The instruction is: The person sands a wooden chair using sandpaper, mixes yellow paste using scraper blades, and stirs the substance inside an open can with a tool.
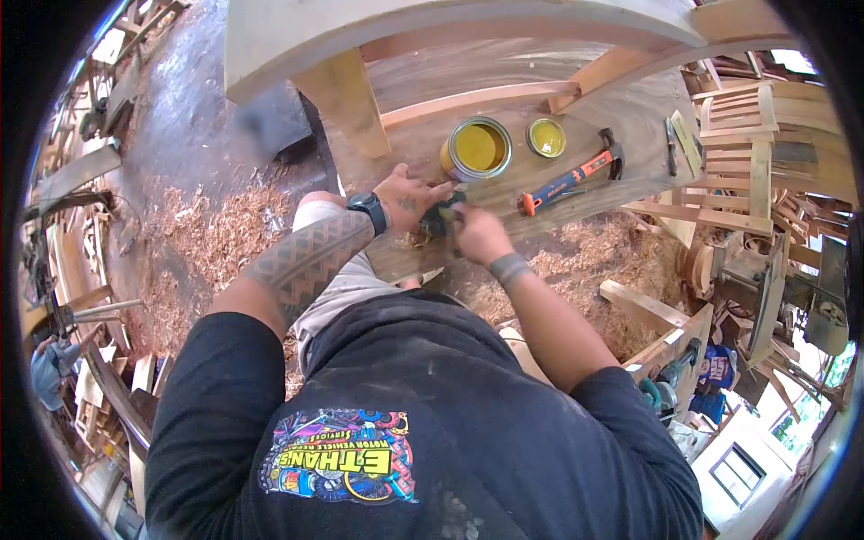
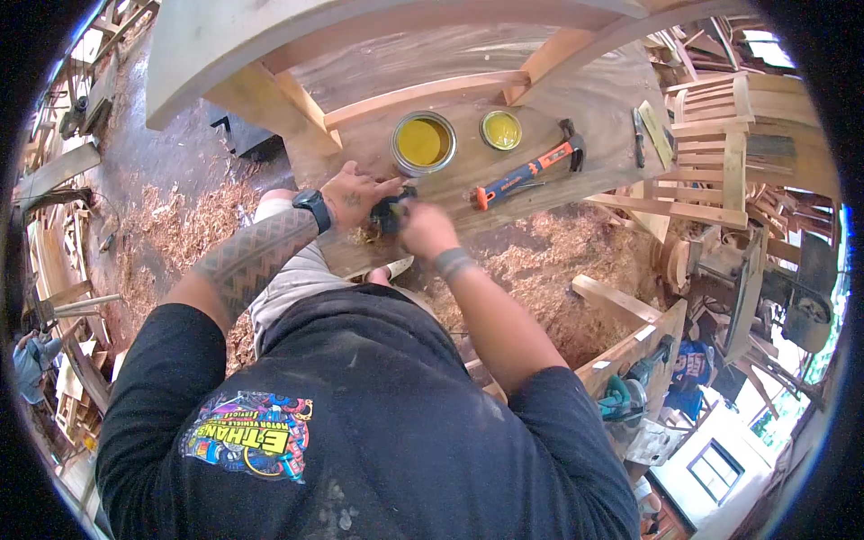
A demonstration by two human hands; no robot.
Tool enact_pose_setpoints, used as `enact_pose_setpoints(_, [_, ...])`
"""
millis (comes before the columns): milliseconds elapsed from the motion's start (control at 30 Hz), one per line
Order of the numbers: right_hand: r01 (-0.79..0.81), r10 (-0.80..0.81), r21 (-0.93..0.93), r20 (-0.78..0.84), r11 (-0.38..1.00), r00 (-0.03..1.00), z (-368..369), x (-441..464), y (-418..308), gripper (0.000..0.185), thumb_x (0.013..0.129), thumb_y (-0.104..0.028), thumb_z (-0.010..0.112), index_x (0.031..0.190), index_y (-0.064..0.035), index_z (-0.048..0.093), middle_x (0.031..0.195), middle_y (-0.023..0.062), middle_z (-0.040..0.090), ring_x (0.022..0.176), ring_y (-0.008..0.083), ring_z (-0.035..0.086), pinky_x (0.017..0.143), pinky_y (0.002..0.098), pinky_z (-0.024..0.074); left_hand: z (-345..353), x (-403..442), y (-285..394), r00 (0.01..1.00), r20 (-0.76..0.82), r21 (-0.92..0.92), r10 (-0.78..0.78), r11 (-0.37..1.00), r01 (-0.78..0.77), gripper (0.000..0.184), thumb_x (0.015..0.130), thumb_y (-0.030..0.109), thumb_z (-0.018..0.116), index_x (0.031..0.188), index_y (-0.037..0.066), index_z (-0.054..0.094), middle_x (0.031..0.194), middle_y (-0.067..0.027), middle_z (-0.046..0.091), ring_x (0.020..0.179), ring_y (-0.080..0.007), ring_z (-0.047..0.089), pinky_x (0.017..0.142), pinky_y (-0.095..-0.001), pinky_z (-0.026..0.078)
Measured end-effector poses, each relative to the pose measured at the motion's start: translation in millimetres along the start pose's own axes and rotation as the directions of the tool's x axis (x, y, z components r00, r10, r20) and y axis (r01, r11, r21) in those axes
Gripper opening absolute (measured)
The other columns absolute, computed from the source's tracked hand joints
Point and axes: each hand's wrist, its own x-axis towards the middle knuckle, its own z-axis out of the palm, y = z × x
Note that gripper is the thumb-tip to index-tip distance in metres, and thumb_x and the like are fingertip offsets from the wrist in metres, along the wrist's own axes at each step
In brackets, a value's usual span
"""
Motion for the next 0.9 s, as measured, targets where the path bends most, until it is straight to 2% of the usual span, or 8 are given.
enact_pose_setpoints(133, [0.079,-0.076,-0.061,0.05,0.995,0.996,29.3,11.9,-10.0,0.029,0.093,-0.021,0.061,0.118,-0.0082,0.067,0.108,0.0263,0.071,0.102,0.0476,0.067,0.089,0.0548,0.0536,11.0,5.1,-4.9,0.999,0.044,-0.005,-0.002,1.0,0.002,0.077,0.083,0.014,0.069,0.156,0.02,0.046,0.123,-0.0055,0.074,0.118,-0.0233,0.068,0.096,-0.0494,0.038])
enact_pose_setpoints(333, [-0.045,0.048,-0.067,0.037,0.997,0.998,11.5,0.2,2.1,0.03,0.09,-0.015,0.059,0.117,-0.007,0.068,0.109,0.0256,0.072,0.103,0.046,0.068,0.091,0.0529,0.0548,8.6,0.2,-3.1,1.0,-0.007,-0.039,0.009,0.999,-0.009,0.079,0.081,0.014,0.072,0.155,0.022,0.047,0.119,-0.0065,0.075,0.115,-0.0244,0.069,0.099,-0.0508,0.039])
enact_pose_setpoints(367, [0.039,-0.037,-0.04,0.041,0.998,0.998,35.7,4.7,2.3,0.031,0.089,-0.014,0.06,0.118,-0.007,0.068,0.11,0.0248,0.072,0.104,0.0452,0.069,0.091,0.0531,0.0549,7.7,2.5,-4.5,0.999,-0.038,-0.033,0.026,0.999,-0.027,0.081,0.08,0.014,0.074,0.156,0.022,0.047,0.12,-0.0065,0.075,0.116,-0.0243,0.069,0.1,-0.0515,0.039])
enact_pose_setpoints(467, [0.149,-0.149,0.023,-0.007,0.989,0.989,44.1,5.9,-1.2,0.03,0.091,-0.019,0.064,0.116,-0.005,0.07,0.11,0.0263,0.071,0.105,0.0463,0.067,0.093,0.0537,0.0538,-12.0,5.7,2.7,0.982,0.182,0.017,-0.046,0.999,0.044,0.086,0.077,0.018,0.08,0.156,0.021,0.045,0.126,-0.0067,0.073,0.118,-0.0237,0.068,0.1,-0.0524,0.039])
enact_pose_setpoints(567, [-0.036,0.036,0.006,-0.008,0.999,0.999,0.7,-10.1,23.3,0.033,0.091,-0.02,0.064,0.119,-0.0053,0.07,0.11,0.0269,0.071,0.104,0.0466,0.067,0.092,0.0535,0.0544,14.5,3.7,-11.9,0.999,0.046,-0.052,0.028,0.998,-0.026,0.091,0.076,0.021,0.083,0.157,0.02,0.044,0.127,-0.0069,0.072,0.119,-0.0232,0.067,0.099,-0.0517,0.039])
enact_pose_setpoints(700, [-0.009,0.009,-0.002,0.05,1.0,0.999,19.5,-14.2,-4.0,0.036,0.09,-0.022,0.064,0.122,-0.0059,0.07,0.11,0.027,0.071,0.106,0.0449,0.068,0.094,0.052,0.0543,29.3,3.4,-15.8,0.988,-0.133,-0.016,0.084,0.996,-0.087,0.088,0.077,0.021,0.082,0.157,0.021,0.045,0.127,-0.0062,0.073,0.12,-0.0237,0.067,0.097,-0.0514,0.039])
enact_pose_setpoints(800, [0.167,-0.167,-0.008,-0.004,0.986,0.986,32.7,-4.8,-8.3,0.034,0.09,-0.021,0.065,0.12,-0.0074,0.071,0.11,0.0263,0.072,0.104,0.0455,0.068,0.093,0.0513,0.0545,27.9,6.0,-17.5,0.999,0.021,-0.029,0.032,0.999,-0.031,0.086,0.077,0.021,0.081,0.156,0.022,0.046,0.125,-0.0059,0.074,0.121,-0.0246,0.067,0.097,-0.0509,0.039])
enact_pose_setpoints(900, [-0.051,0.051,-0.002,0.068,0.999,0.996,1.8,-7.7,14.2,0.034,0.087,-0.016,0.066,0.12,-0.0091,0.072,0.112,0.0234,0.073,0.107,0.0442,0.068,0.096,0.051,0.0539,13.0,5.0,-13.3,0.996,0.083,-0.059,0.026,0.998,-0.021,0.086,0.076,0.02,0.081,0.155,0.023,0.047,0.122,-0.0056,0.075,0.12,-0.0247,0.067,0.098,-0.0508,0.039])
